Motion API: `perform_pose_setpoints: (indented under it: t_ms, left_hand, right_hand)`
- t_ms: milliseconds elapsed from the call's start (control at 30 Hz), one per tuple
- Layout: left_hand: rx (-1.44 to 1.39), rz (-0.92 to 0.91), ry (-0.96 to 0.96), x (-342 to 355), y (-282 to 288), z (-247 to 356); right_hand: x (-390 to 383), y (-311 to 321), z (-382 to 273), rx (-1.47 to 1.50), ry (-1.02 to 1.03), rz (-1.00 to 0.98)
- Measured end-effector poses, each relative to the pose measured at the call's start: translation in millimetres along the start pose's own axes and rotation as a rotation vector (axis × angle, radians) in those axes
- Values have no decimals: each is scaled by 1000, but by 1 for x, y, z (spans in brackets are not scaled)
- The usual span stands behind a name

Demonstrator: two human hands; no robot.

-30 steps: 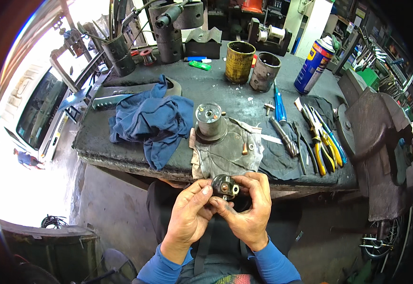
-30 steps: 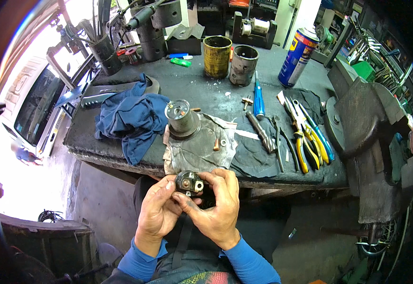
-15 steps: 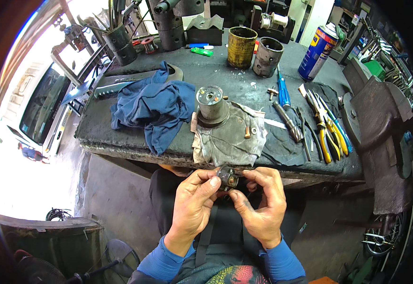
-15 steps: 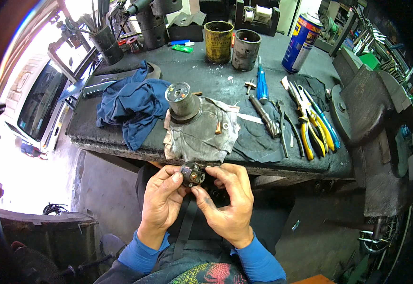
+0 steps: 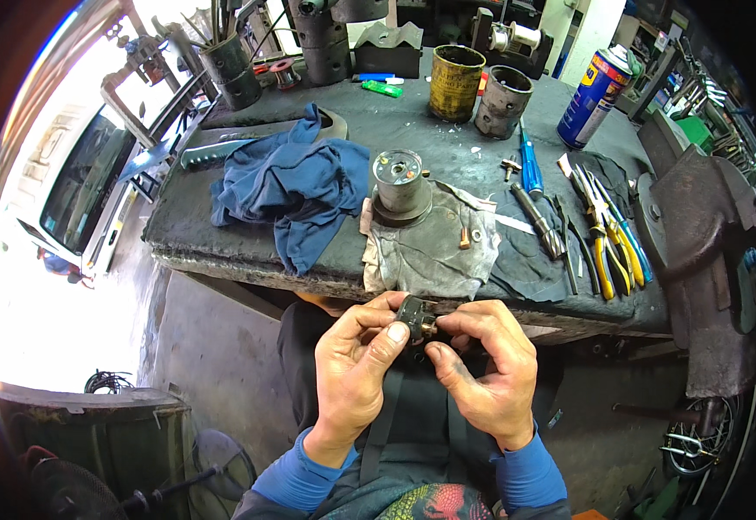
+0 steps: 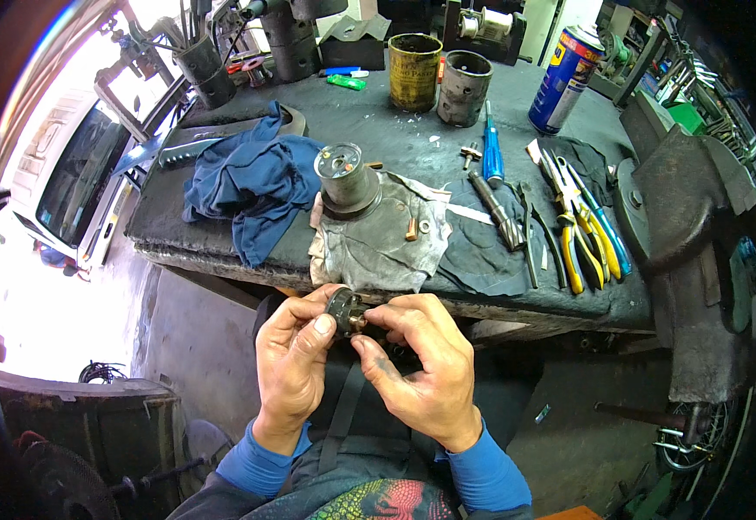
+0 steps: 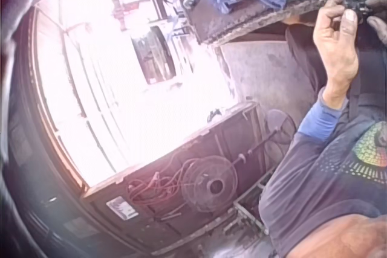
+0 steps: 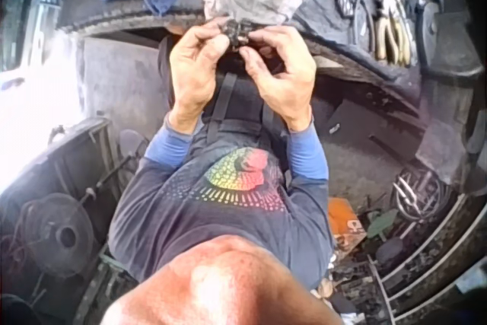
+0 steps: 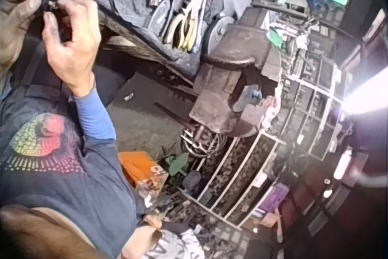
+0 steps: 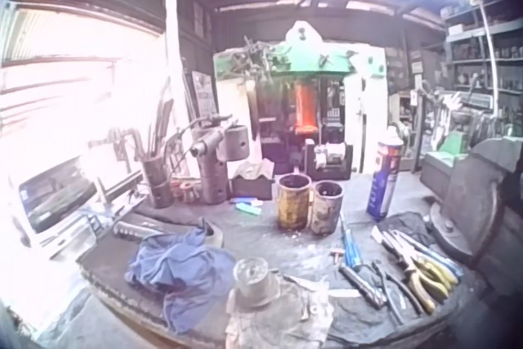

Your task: The person cleans a small cylindrical mechanical part with a cloth, uses pliers to remove a pin, and then uses a grinding wheel to smooth the part. The person handles the part carefully and uses various tools to complete the task.

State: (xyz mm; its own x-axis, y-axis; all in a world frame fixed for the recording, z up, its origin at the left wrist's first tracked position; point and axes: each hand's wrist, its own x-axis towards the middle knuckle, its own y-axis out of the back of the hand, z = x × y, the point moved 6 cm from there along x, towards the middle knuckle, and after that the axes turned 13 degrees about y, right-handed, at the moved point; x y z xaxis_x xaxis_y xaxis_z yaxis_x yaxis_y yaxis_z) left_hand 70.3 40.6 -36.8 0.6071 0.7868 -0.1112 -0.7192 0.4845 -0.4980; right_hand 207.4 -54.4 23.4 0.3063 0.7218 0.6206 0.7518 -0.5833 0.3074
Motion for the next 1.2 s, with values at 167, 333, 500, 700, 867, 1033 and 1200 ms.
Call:
perform_pose_setpoints:
  t_ms: [167, 333, 500, 700, 867, 1033, 1200]
  left_hand:
    - [32, 20, -58, -7, -4, 7]
    - [92, 23, -81, -8, -5, 8]
    - [120, 35, -90, -8, -6, 8]
    - [120, 44, -109, -9, -5, 10]
    - [151, 20, -118, -9, -7, 11]
    - [186, 18, -139, -10, -11, 8]
    - [169, 7, -96, -5, -14, 2]
  right_hand:
    - [-2, -3, 3, -2, -7, 14]
    - [-4, -5, 4, -12, 31, 3]
    - [-7, -9, 8, -36, 105, 2]
    - [-12, -11, 13, 84, 21, 30]
    - [-15, -8, 14, 75, 39, -24]
    - [-16, -6, 8, -13, 108, 8]
    - [-19, -5, 8, -253, 357, 34]
